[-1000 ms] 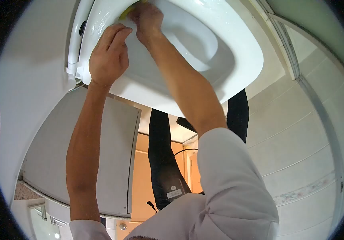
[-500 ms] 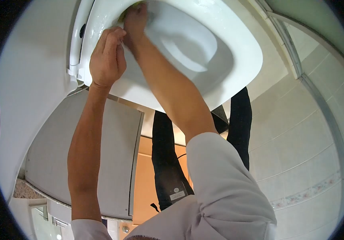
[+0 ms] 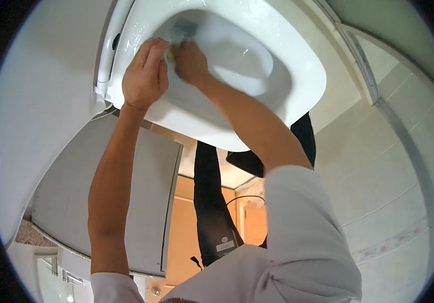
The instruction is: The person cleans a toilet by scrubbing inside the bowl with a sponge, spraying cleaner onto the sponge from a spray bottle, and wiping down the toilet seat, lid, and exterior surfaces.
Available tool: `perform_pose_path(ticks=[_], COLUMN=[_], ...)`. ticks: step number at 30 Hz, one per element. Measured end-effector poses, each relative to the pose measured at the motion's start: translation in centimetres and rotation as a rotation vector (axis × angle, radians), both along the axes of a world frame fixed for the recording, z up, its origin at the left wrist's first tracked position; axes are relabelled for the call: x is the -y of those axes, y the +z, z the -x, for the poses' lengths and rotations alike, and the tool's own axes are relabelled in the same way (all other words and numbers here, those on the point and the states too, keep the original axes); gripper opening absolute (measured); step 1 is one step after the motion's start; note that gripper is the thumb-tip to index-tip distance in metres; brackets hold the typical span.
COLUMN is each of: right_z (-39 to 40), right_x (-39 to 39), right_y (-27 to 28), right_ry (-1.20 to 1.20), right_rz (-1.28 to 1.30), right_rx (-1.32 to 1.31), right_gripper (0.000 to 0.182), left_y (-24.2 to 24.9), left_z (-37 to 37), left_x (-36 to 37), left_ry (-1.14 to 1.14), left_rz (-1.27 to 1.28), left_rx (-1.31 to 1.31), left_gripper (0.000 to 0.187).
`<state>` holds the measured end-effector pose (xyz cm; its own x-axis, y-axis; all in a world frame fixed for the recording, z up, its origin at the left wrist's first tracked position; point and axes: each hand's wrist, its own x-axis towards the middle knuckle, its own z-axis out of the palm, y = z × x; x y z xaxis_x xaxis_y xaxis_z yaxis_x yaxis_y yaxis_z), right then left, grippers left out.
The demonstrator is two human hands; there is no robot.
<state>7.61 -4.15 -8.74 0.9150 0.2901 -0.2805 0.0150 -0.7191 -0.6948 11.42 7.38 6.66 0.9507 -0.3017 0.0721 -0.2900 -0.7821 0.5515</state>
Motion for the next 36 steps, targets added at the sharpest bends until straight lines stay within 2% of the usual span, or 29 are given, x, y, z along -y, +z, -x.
perform_pose_path(ticks=[1,4,7,8,11,13,14,16,18,19,21,22,24,25,27,28,30,32,33,35,36], right_z=[1.5,-0.2,-3.7,-3.9,1.8,1.0,0.9,-4.4,-6.3,-5.6,-3.6,-2.4,0.4,1.0,0.1,-0.6,-1.1,-2.9,-3.8,-4.8,-4.8], right_x=[1.0,2.6,1.5,1.4,5.9,7.7,7.7,5.5,3.4,3.6,4.2,5.8,9.4,10.5,11.7,12.2,13.8,15.3,16.0,17.3,17.6], right_y=[0.7,0.8,-2.4,-1.5,5.0,5.0,4.6,2.2,-1.4,-1.0,2.4,4.2,7.6,8.9,10.6,11.0,12.8,15.1,16.3,18.0,18.4], right_ry=[0.070,0.163,0.167,0.231,0.369,0.440,0.500,0.567,0.426,0.448,0.497,0.556,0.596,0.559,0.537,0.573,0.616,0.719,0.743,0.621,0.645], right_rz=[0.026,0.041,0.098,0.147,0.109,0.138,0.147,0.327,0.154,0.172,0.312,0.276,0.317,0.337,0.343,0.389,0.428,0.468,0.449,0.195,0.180], right_rx=[0.117,0.096,0.159,0.052,0.044,0.083,0.098,0.144,0.197,0.187,0.099,0.052,0.136,0.058,0.003,-0.034,-0.088,0.082,0.084,0.111,0.109], right_gripper=[0.024,0.024,0.026,0.028,0.028,0.027,0.027,0.027,0.025,0.025,0.025,0.029,0.033,0.035,0.038,0.037,0.037,0.034,0.034,0.036,0.036], left_y=[-0.1,0.0,0.1,0.0,0.0,0.2,0.4,0.4,0.3,-0.2,0.2,0.2,0.2,0.2,-0.2,-0.5,-0.6,-3.4,-9.2,-8.7,-9.2], left_z=[0.0,0.5,0.7,0.5,0.5,0.6,0.8,0.9,1.0,1.3,1.3,1.3,1.4,1.6,1.6,2.4,4.4,7.4,9.8,9.8,8.8], left_x=[0.1,0.2,-0.2,-0.2,-0.4,-0.4,-0.6,-0.9,-0.9,-1.1,-1.1,-1.1,-0.6,-0.3,0.2,1.4,5.2,10.8,13.6,16.9,17.6], left_ry=[-0.008,-0.005,-0.012,-0.018,-0.023,0.001,0.000,0.006,-0.009,0.001,-0.010,0.000,0.023,0.037,0.002,0.079,0.135,0.298,0.301,0.417,0.444], left_rz=[0.006,0.008,-0.006,-0.006,-0.009,-0.002,-0.011,-0.019,-0.013,-0.011,-0.029,-0.025,-0.058,-0.062,-0.140,-0.173,-0.033,0.002,0.138,0.040,0.033], left_rx=[0.023,0.024,0.023,0.042,0.050,0.058,0.025,0.002,0.021,0.036,-0.003,0.004,0.083,0.087,0.046,-0.071,-0.393,-0.657,-0.587,-0.507,-0.513], left_gripper=[0.036,0.036,0.037,0.037,0.039,0.040,0.041,0.041,0.042,0.042,0.041,0.041,0.033,0.033,0.033,0.030,0.036,0.048,0.064,0.072,0.072])
